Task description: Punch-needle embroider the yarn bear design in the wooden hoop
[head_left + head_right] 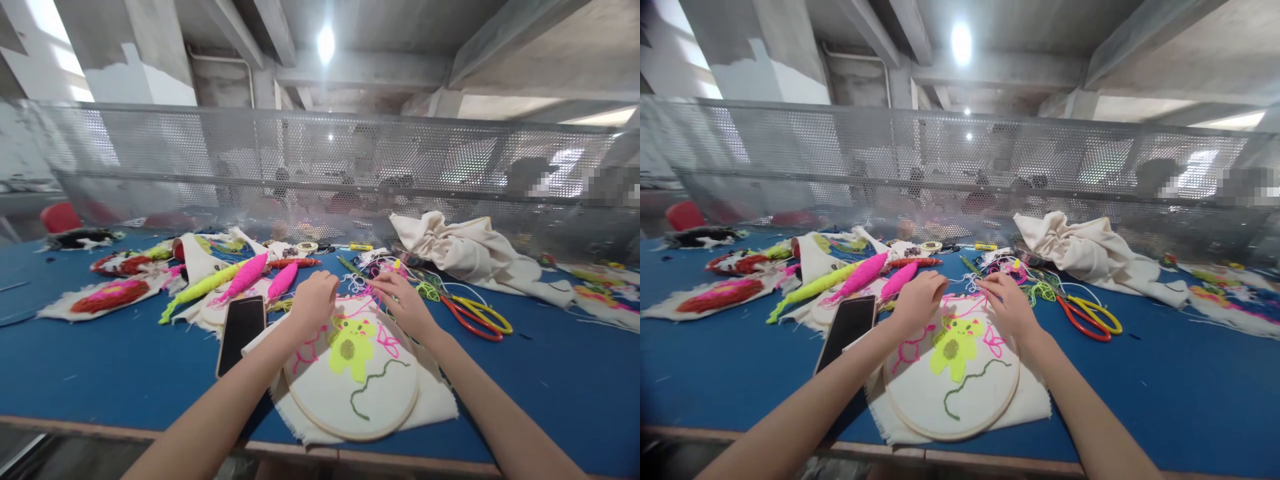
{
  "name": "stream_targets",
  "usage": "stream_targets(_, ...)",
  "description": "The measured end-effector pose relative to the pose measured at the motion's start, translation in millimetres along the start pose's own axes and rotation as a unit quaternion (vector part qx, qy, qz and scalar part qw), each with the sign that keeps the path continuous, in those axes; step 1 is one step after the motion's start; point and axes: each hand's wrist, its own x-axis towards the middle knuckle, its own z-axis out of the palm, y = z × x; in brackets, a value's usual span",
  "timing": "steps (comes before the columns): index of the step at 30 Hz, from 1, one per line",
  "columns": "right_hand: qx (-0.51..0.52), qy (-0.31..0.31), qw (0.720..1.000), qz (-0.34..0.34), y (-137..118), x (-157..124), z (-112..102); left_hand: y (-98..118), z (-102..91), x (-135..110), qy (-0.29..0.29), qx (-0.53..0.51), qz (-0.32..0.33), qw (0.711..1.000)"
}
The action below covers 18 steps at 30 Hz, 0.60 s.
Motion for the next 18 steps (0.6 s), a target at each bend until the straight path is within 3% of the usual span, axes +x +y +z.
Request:
stream_targets(4,0.006,-0.003,0.999,-0.041,-1.0,-0.8,3.9,7.3,-1.9,-1.0,0.007,-0.010,0.046,0.999)
stream_targets(11,-0.016,0.032,0.999,-0.014,-0.7,-1.6,3.7,9.8,-5.5,-1.4,0.012,-0.003,0.046,0.999)
stream_targets(18,-0.008,-0.044,0.998,-0.042,-3.5,-3.2,7.8,13.6,-5.2,-2.5,-0.016,0.010,0.116,0.993)
